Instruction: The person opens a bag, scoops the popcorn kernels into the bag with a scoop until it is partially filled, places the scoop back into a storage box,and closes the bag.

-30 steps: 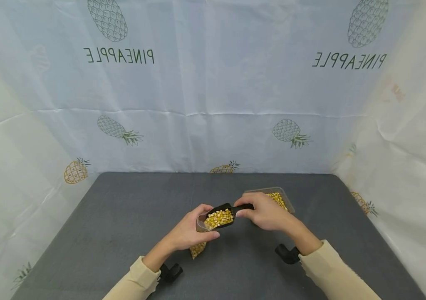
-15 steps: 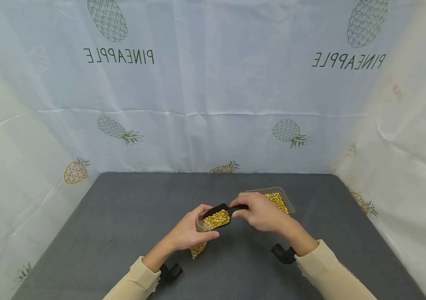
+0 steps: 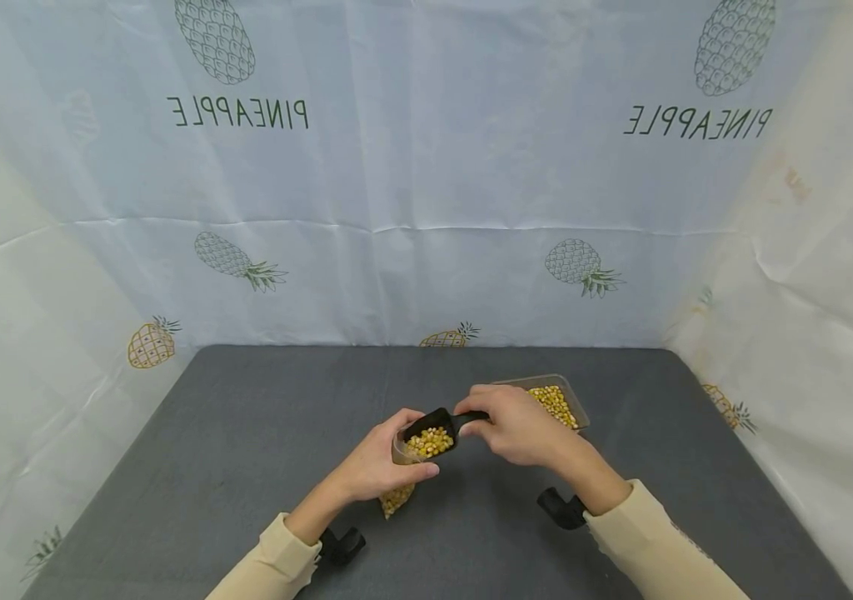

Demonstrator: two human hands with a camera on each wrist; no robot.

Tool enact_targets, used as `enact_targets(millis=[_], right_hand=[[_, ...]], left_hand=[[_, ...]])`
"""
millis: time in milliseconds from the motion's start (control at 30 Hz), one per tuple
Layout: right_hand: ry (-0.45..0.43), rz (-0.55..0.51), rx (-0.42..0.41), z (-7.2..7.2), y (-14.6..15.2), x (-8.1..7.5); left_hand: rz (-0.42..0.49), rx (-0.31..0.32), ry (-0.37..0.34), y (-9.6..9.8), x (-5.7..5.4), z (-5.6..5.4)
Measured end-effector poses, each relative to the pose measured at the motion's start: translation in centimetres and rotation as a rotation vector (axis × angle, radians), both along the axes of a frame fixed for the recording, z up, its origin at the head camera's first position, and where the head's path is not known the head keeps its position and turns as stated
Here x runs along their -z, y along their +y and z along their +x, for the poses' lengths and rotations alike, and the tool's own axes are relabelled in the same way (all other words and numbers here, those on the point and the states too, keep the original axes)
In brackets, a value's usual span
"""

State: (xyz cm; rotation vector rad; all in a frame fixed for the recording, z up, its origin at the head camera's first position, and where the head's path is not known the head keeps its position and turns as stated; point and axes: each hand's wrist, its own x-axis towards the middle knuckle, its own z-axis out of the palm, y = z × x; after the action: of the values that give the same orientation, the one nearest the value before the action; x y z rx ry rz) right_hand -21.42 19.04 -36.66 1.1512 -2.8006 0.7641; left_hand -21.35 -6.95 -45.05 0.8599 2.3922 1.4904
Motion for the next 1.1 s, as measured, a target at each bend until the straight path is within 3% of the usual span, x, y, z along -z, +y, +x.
enact_targets(millis=[467, 700, 1100], right_hand=[[0.080, 0.017, -0.052, 0.07, -0.78, 0.19], [0.059, 0.008, -0.045, 0.18, -0.71, 0.24], [-0.001, -0.040, -0.007, 0.38, 0.13, 0.67]], left_hand=[[0.013, 0.004, -0.004, -0.08, 0.18, -0.05], [0.057, 0.028, -0.025, -0.08, 0.21, -0.12], [0.040, 0.016, -0.015, -0.07, 0.14, -0.06]])
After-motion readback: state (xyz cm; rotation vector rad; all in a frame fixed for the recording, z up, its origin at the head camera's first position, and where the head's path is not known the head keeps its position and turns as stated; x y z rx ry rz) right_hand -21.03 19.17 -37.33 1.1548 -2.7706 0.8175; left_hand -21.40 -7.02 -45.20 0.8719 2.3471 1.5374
